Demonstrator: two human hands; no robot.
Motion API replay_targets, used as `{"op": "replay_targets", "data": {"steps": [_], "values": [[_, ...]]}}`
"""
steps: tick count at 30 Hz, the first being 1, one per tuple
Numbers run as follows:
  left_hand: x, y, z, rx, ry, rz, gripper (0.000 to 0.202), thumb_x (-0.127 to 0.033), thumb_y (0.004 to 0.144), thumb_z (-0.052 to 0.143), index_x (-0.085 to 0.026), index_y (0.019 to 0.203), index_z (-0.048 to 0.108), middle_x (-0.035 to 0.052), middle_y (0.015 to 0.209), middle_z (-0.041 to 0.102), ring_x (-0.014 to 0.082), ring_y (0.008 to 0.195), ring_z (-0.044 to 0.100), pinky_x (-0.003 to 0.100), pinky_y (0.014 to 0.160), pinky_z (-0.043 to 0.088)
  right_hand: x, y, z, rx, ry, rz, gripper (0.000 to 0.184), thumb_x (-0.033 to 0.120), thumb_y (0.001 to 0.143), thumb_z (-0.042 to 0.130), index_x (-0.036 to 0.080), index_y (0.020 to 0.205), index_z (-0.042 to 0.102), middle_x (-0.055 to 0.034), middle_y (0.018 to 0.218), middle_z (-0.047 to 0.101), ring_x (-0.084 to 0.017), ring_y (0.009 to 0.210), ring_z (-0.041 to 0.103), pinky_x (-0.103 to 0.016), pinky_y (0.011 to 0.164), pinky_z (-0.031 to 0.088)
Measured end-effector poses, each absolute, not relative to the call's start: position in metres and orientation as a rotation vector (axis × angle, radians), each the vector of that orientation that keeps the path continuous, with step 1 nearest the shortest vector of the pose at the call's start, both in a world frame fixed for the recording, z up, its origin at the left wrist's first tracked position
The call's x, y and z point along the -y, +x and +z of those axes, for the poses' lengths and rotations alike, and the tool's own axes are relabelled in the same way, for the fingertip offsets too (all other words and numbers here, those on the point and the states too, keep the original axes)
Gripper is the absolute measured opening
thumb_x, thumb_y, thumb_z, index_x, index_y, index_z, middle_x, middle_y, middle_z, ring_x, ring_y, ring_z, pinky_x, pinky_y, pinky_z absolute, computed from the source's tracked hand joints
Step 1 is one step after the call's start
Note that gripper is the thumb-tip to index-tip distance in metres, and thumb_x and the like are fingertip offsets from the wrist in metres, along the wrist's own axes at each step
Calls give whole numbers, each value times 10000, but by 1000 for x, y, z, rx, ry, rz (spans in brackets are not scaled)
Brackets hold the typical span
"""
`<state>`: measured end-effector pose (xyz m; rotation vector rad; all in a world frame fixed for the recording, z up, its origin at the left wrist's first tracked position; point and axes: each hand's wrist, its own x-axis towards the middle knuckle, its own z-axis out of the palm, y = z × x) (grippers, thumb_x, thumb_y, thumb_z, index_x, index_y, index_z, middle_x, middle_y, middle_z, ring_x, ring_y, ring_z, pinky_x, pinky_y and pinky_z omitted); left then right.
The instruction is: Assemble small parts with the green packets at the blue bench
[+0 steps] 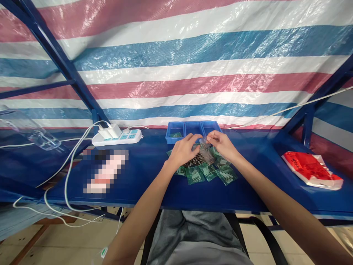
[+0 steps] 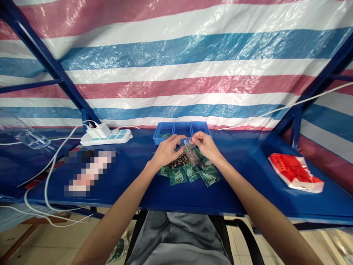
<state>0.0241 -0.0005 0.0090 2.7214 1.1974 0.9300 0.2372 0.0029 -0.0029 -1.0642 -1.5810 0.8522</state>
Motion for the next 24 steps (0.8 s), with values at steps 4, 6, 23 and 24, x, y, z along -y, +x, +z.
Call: {"op": "replay_targets", "data": {"steps": [4,6,23,24], "values": [[-1,26,1,-1107,2830,925,367,-204,986,443,-256,1342,517,66,1147,584,135,746,599,239,592,451,4,228,-1,1387,-1058,977,329,499,790,751,202,844,620,-3,706,617,-152,650,522,-292,610,384],[-2,25,0,-1087,2852,969,283,-267,1017,455,-261,1279,560,66,1149,565,139,784,600,236,599,455,6,224,-2,1312,-1033,1062,355,500,754,783,216,852,596,13,671,602,-145,621,506,-283,577,373],[-3,23,6,-1135,2711,1194,269,-316,1068,431,-208,978,661,26,967,638,139,870,641,250,717,479,17,221,10,1815,-1119,608,285,489,917,608,218,891,694,-78,945,691,-228,833,628,-320,648,472],[-1,24,8,-1139,2712,1182,267,-322,1068,429,-204,977,651,29,965,639,143,876,641,253,718,481,18,220,10,1821,-1108,586,292,484,930,588,217,878,692,-78,929,691,-224,806,619,-320,633,466]]}}
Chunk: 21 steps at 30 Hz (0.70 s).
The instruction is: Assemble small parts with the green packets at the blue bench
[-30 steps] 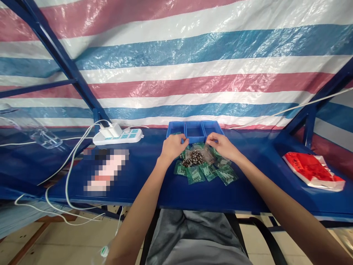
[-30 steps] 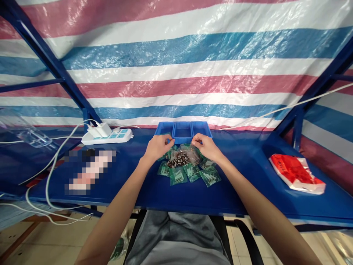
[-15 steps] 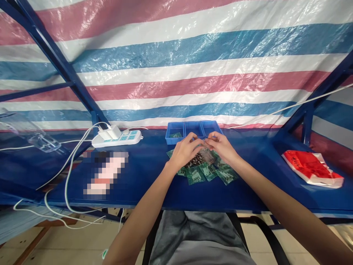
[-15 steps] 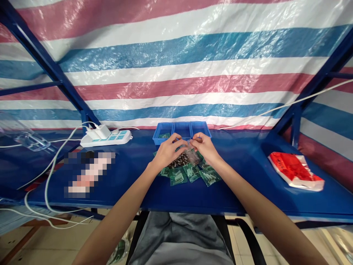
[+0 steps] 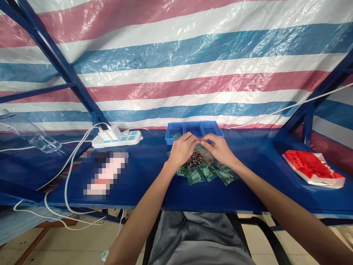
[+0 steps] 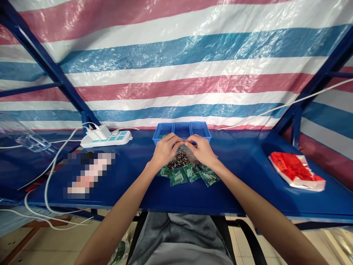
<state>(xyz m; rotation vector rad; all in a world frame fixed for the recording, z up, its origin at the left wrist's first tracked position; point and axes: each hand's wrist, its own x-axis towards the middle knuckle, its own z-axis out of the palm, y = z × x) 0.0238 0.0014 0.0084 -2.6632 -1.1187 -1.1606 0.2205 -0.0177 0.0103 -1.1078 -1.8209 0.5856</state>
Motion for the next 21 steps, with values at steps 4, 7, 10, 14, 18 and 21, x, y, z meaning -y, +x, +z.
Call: {"op": "replay_targets", "data": {"steps": [4,7,10,14,18,21], "values": [[3,26,12,1142,-2685,-1135,233,-344,1057,436,-203,1146,600,48,1003,649,159,884,647,258,701,492,17,222,11,1776,-1086,593,293,473,940,574,220,824,667,-52,834,683,-217,777,594,-318,655,468],[3,27,9,1152,-2702,-1083,440,-323,1028,480,-239,1453,403,56,1096,646,156,847,647,242,627,480,14,225,8,1729,-1119,591,323,491,927,582,216,764,626,-27,730,624,-196,709,545,-311,646,444],[1,26,6,1141,-2711,-1014,582,-271,1004,497,-276,1535,259,66,1199,613,143,801,636,227,555,449,12,226,5,1732,-1127,579,362,519,922,578,216,723,593,-18,695,588,-186,679,508,-305,628,403],[1,24,7,1125,-2690,-979,411,-239,992,503,-250,1390,403,78,1227,579,150,831,643,237,593,478,13,223,3,1719,-1116,599,396,547,920,580,214,706,586,-13,686,577,-182,670,502,-304,619,376],[2,23,9,1065,-2637,-773,171,-254,1007,488,-212,1167,529,72,1131,582,178,884,647,247,568,448,15,221,2,1701,-1093,655,417,558,920,594,205,698,612,-11,670,588,-176,648,513,-308,621,386],[2,23,9,1052,-2593,-717,155,-275,1033,445,-198,1114,552,77,1073,588,193,920,646,254,570,432,17,220,2,1703,-1096,648,465,593,926,579,207,668,606,-18,652,579,-178,632,513,-311,589,381]]}}
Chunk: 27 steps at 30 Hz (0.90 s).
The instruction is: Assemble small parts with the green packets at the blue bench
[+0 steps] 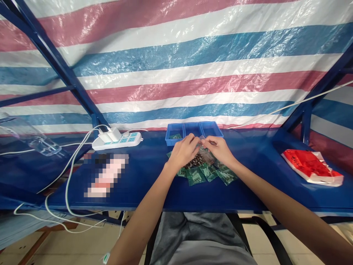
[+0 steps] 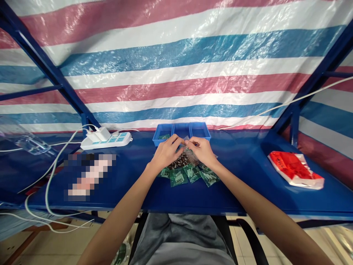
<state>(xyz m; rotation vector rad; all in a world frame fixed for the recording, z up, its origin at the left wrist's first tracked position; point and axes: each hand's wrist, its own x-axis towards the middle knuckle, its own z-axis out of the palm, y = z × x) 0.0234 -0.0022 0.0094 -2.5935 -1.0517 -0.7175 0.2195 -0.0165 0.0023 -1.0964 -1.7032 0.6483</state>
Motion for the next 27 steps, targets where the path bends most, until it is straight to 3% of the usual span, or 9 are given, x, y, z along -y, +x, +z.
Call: {"op": "replay_targets", "data": {"steps": [2,4,7,10,14,20,24,27], "values": [[3,23,10,1060,-2604,-749,181,-273,1048,410,-205,1120,561,72,1061,588,182,901,641,252,580,431,17,219,3,1678,-1076,658,479,615,923,577,208,677,632,-57,772,649,-204,709,577,-311,573,407],[3,24,11,1070,-2623,-798,202,-263,1057,383,-214,1117,569,64,1053,589,173,892,636,252,595,436,18,219,4,1646,-1037,675,460,618,919,586,210,736,695,-106,1017,702,-251,878,643,-316,583,455],[2,23,11,1115,-2625,-866,209,-274,1063,377,-220,1107,574,61,1055,592,169,895,635,253,613,446,19,219,6,1614,-997,713,423,601,926,588,222,850,758,-123,1258,669,-296,1061,653,-338,637,515],[1,23,10,1150,-2607,-876,208,-300,1067,384,-220,1105,572,58,1042,602,165,881,637,249,612,446,22,218,7,1606,-968,732,402,578,942,571,227,885,758,-113,1184,706,-297,1057,661,-358,708,536],[-2,21,8,1136,-2587,-849,190,-286,1062,400,-217,1144,556,48,1034,633,172,924,653,244,618,453,25,215,5,1583,-1001,646,342,521,956,558,225,930,727,-83,1008,737,-259,891,669,-351,702,515],[-1,21,8,1142,-2600,-901,315,-293,1049,440,-201,1349,455,69,1114,652,167,885,675,234,570,439,22,214,-1,1573,-992,647,240,362,939,533,226,1032,707,-74,1029,739,-239,873,668,-346,711,519],[-1,22,8,1147,-2607,-890,222,-311,1068,401,-216,1185,565,53,1085,647,156,858,665,234,584,436,20,215,-6,1586,-983,635,274,241,883,474,220,1031,704,-66,1006,742,-216,813,667,-342,694,520],[-2,22,8,1172,-2612,-884,239,-326,1072,390,-213,1115,597,56,1065,637,148,819,649,234,584,432,19,215,-7,1621,-1015,585,282,257,901,491,224,1096,692,-73,1014,745,-234,863,680,-335,683,516]]}}
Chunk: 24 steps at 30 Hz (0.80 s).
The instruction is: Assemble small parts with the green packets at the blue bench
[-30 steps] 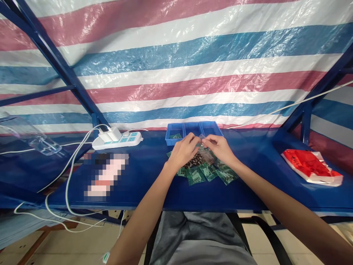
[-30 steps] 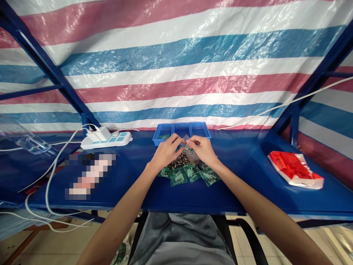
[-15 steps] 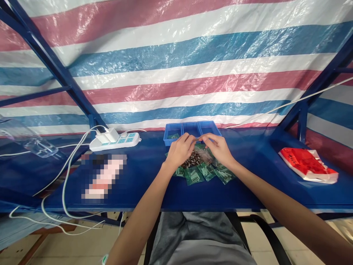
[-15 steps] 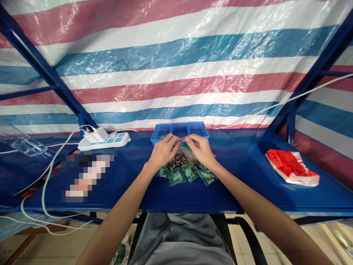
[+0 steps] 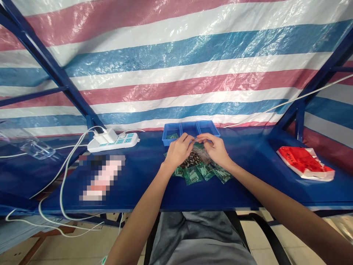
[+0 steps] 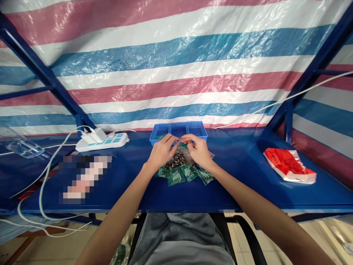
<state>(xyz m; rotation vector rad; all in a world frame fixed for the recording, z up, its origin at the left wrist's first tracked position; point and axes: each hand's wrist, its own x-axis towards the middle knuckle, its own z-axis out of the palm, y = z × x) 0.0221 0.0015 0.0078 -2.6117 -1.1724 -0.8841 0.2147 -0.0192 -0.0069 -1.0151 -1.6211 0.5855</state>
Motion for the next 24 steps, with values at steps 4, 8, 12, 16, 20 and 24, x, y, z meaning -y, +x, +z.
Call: {"op": "replay_targets", "data": {"steps": [4,8,12,16,20,24], "values": [[-1,23,10,1196,-2625,-914,258,-323,1072,383,-207,1066,613,53,1025,628,149,812,639,239,606,443,18,215,-4,1690,-1140,400,251,395,960,522,238,1014,710,-93,966,725,-244,822,656,-331,626,477],[0,22,12,1210,-2638,-974,263,-331,1071,389,-205,1031,617,45,992,635,156,833,643,247,651,459,18,218,2,1715,-1146,319,308,458,973,514,232,905,712,-91,890,705,-242,790,637,-335,624,456],[-2,21,10,1244,-2669,-1020,224,-336,1055,426,-213,1047,612,31,969,663,154,806,644,253,679,472,17,220,2,1701,-1141,446,298,478,951,547,234,899,708,-60,802,718,-241,751,653,-343,653,473],[-5,22,7,1285,-2735,-1134,201,-281,1017,487,-229,1188,579,16,1005,706,142,758,650,264,713,501,13,222,0,1665,-1131,439,255,438,933,571,225,972,706,-57,805,730,-242,754,673,-357,696,503],[-6,24,8,1316,-2737,-1228,308,-242,994,496,-222,1300,526,32,1060,702,137,736,650,280,735,521,8,232,8,1557,-1058,506,264,416,927,587,222,1085,672,-63,834,731,-239,769,693,-343,676,525],[-4,23,10,1290,-2758,-1147,260,-269,1028,435,-212,1247,563,67,1148,664,142,763,656,278,688,512,-1,247,15,1397,-1050,419,367,410,917,605,226,1235,608,-38,800,716,-224,706,687,-334,642,521]]}}
